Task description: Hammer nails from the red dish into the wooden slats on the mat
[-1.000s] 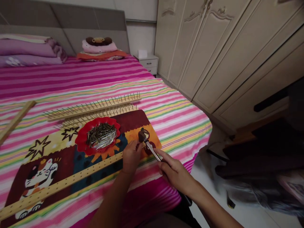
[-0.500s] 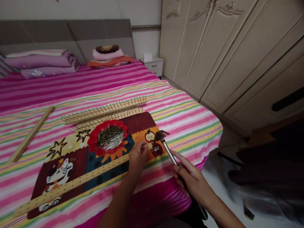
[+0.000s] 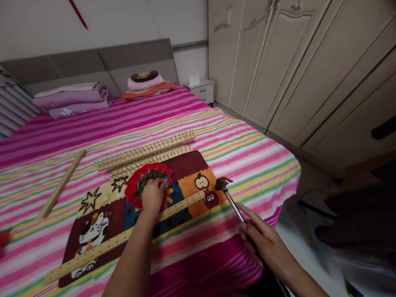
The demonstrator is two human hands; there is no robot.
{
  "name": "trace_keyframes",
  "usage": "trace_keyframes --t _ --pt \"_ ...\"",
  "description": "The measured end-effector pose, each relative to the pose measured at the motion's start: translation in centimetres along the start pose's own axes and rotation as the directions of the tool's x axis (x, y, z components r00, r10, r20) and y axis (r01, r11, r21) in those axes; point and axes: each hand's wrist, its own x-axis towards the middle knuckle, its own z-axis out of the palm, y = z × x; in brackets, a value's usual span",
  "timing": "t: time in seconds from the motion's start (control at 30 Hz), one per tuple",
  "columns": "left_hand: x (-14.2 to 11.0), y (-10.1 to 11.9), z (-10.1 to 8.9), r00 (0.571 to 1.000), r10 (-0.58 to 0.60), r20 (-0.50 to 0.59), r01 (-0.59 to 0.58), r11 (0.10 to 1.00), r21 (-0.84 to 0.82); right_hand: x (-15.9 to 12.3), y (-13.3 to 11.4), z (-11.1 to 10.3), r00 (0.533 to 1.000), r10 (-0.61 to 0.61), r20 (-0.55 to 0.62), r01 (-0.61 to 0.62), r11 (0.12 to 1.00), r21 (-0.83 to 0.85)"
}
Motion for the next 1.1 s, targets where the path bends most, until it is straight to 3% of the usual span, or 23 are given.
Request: trace_keyframes --t 0.1,0.2,0.37,0.43,0.53,0.6,0.73,0.87,1.1 --pt "0.3 0.4 -0.2 0.997 -0.051 0.063 0.048 0.997 0.054 -0.1 -0.2 0.2 1.0 0.019 0.014 -0.019 1.0 -0.012" --pt "0.4 0.0 -0.7 0.997 -0.051 0.056 0.05 0.998 0.023 -0.3 -0.3 0.4 1.0 0.014 0.0 -0.014 1.0 -0.013" --pt "-0.1 -0.8 -1.7 0.988 -0.15 0.021 0.15 0.953 -0.262 -0.3 -0.3 0.5 1.0 0.013 0.008 -0.013 1.0 -0.004" --pt "-0.6 -0.5 -2.0 0.978 -0.196 0.078 0.208 0.835 -0.51 -0.2 -0.1 0.3 1.0 0.014 0.021 -0.013 1.0 -0.008" --pt "-2.0 0.7 -2.4 0.959 -0.181 0.218 0.281 0.509 -0.814 -0.1 0.2 0.1 1.0 0.006 0.031 -0.006 1.0 0.005" --pt "-3.0 1.7 -2.7 0.939 -0.156 0.305 0.342 0.349 -0.873 -0.1 0.4 0.0 0.999 -0.003 0.035 0.002 1.0 0.025" --pt "-4.5 3.3 -3.2 0.895 -0.155 0.417 0.442 0.206 -0.873 0.0 0.5 -0.2 1.0 -0.005 0.018 0.004 1.0 0.021" --pt "-5.2 4.2 -2.5 0.885 -0.125 0.448 0.464 0.172 -0.869 0.2 0.8 -0.3 1.0 0.01 0.006 -0.01 1.0 0.011" --pt "-6.2 6.3 1.2 0.902 -0.147 0.406 0.43 0.216 -0.877 0.3 1.2 -0.5 1.0 -0.004 0.006 0.004 1.0 0.001"
